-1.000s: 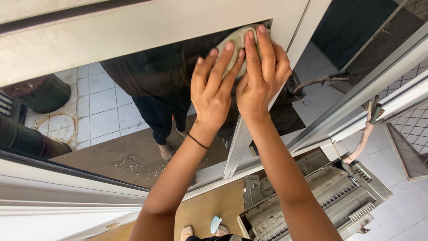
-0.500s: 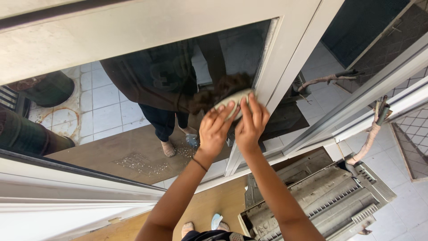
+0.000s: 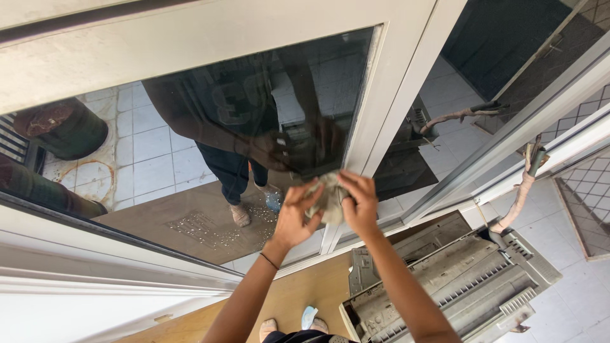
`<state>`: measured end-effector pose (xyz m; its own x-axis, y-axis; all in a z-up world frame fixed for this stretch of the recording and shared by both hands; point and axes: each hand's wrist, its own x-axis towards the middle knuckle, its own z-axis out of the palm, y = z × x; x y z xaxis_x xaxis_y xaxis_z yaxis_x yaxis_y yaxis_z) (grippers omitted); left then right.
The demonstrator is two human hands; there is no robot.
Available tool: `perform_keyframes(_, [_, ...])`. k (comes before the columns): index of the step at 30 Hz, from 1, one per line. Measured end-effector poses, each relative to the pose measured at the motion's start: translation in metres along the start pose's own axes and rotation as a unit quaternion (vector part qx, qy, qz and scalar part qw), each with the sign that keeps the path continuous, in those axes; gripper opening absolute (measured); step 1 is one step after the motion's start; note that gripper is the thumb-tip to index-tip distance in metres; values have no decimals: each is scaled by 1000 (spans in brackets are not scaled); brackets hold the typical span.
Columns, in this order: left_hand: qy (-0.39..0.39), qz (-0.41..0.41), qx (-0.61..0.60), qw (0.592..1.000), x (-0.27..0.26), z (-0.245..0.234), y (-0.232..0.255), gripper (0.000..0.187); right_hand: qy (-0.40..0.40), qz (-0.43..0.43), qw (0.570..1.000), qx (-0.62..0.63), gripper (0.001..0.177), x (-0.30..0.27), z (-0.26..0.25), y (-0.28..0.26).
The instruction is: The person wipes a glass door panel using a cloth and a spray bottle, cleaning different areas of the glass surface.
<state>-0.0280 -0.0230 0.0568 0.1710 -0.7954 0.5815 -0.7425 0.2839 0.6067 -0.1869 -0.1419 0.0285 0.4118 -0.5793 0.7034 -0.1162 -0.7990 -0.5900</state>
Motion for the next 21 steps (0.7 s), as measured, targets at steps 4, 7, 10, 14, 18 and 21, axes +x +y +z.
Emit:
perform_keyframes(4, [127, 91, 25, 987, 63, -51, 42, 53, 80, -117, 990, 14, 41, 88, -30, -45])
perform_keyframes(7, [210, 169, 111, 957, 114, -77, 60, 55, 151, -161, 973, -72, 33, 145, -36, -58])
perform_keyframes(10, [275, 198, 219, 915, 153, -93, 64, 47, 198, -275, 936, -99, 21, 197, -29, -51])
perform_keyframes(14, [295, 217, 400, 840, 168, -97, 61, 34, 123, -319, 921, -188, 29, 211, -19, -45])
perform_keyframes(18, [183, 174, 363, 897, 156, -101, 55, 46, 61, -296, 924, -236, 52, 202, -22, -38])
perform_keyframes(21, [130, 164, 263, 942, 149, -101, 56, 53, 114, -293, 903, -292, 21, 204, -14, -35])
